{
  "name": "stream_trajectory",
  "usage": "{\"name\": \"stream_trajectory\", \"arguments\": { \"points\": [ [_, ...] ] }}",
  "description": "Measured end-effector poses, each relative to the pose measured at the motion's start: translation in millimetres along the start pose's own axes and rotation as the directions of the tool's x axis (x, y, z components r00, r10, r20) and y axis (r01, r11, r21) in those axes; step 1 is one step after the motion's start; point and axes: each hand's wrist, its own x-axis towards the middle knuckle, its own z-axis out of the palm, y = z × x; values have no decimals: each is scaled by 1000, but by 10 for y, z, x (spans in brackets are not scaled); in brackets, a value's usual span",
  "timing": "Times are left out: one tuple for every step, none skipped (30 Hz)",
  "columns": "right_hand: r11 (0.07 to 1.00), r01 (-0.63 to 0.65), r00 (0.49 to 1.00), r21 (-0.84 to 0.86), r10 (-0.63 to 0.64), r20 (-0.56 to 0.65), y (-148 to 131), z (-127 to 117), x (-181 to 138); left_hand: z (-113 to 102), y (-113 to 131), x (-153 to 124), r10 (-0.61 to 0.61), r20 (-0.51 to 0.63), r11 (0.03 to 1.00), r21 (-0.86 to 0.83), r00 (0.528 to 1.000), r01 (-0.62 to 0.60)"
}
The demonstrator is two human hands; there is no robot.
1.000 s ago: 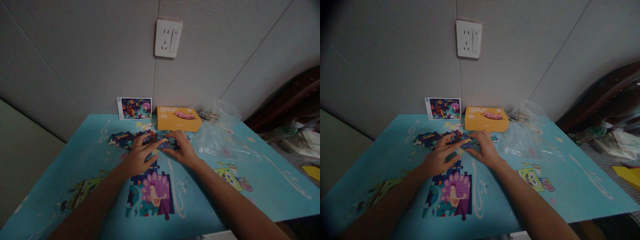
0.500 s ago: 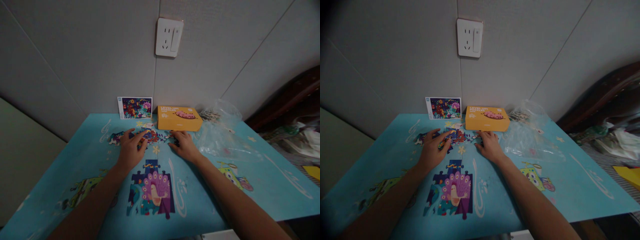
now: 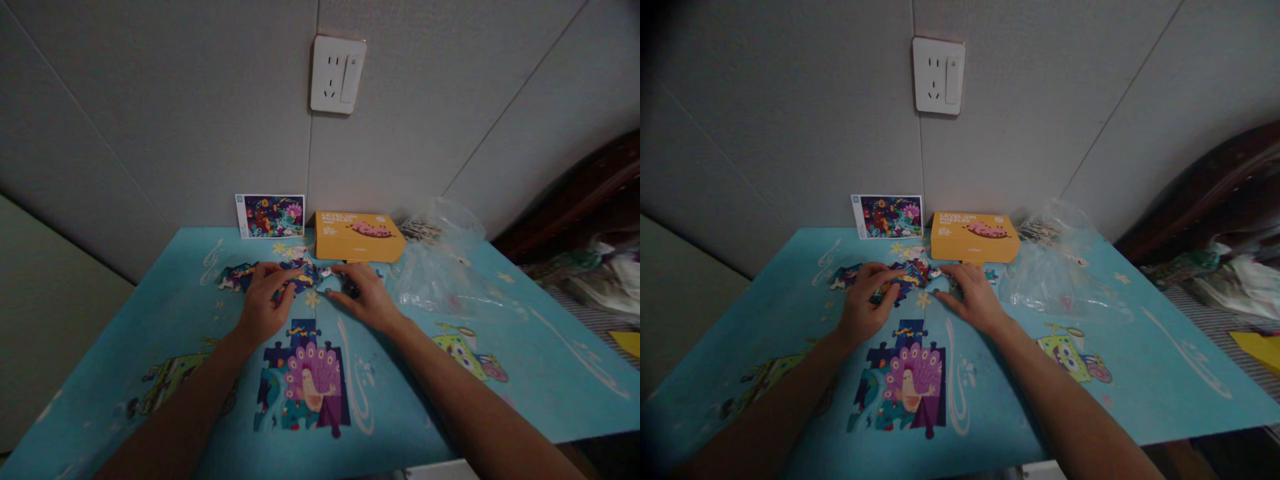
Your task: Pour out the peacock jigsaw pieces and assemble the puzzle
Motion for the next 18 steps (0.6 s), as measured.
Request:
{"name": "stream_trajectory", "arguments": {
  "points": [
    [1000, 13, 1000, 18, -13, 7, -13, 1, -5, -2, 14, -3, 3, 14, 1000, -31, 1000, -2],
    [999, 28, 999, 37, -29, 19, -29, 5, -12, -1, 27, -7, 8, 34, 998, -58, 999, -6],
    [997, 44, 998, 56, -46, 39, -47, 11, -19, 1, 38, -13, 17, 61, 997, -80, 998, -12],
    [995, 60, 996, 77, -65, 62, -67, 21, -28, 6, 46, -20, 30, 93, 995, -97, 995, -20],
    [992, 77, 992, 99, -86, 88, -91, 36, -38, 13, 50, -28, 47, 124, 993, -112, 991, -33],
    [988, 92, 988, 121, -106, 114, -115, 55, -49, 21, 50, -36, 66, 149, 991, -127, 987, -47],
    [984, 103, 983, 144, -123, 136, -140, 75, -59, 28, 48, -42, 82, 165, 989, -138, 983, -59],
    [980, 108, 979, 165, -134, 152, -163, 96, -69, 34, 44, -48, 93, 171, 987, -144, 981, -69],
    [977, 108, 977, 182, -139, 163, -183, 115, -77, 38, 39, -51, 96, 170, 987, -144, 981, -72],
    [975, 107, 975, 196, -141, 170, -199, 130, -85, 39, 35, -51, 94, 165, 988, -140, 982, -71],
    [973, 105, 974, 205, -142, 174, -211, 142, -90, 37, 33, -49, 90, 160, 989, -133, 983, -69],
    [972, 106, 974, 210, -144, 174, -218, 149, -93, 33, 33, -46, 89, 157, 990, -125, 984, -70],
    [971, 111, 974, 212, -149, 172, -221, 153, -95, 27, 35, -40, 94, 157, 990, -121, 983, -75],
    [969, 120, 973, 214, -157, 167, -221, 156, -94, 21, 41, -32, 103, 160, 989, -123, 982, -84],
    [968, 130, 973, 217, -167, 162, -217, 158, -91, 14, 49, -23, 108, 165, 988, -126, 980, -88],
    [965, 143, 972, 219, -179, 155, -211, 160, -87, 6, 58, -13, 114, 172, 987, -132, 979, -91],
    [962, 158, 970, 221, -193, 146, -204, 163, -81, 0, 69, -1, 119, 181, 985, -142, 976, -94],
    [959, 176, 969, 222, -209, 135, -197, 167, -75, -7, 81, 11, 125, 192, 983, -154, 973, -96]
  ]
}}
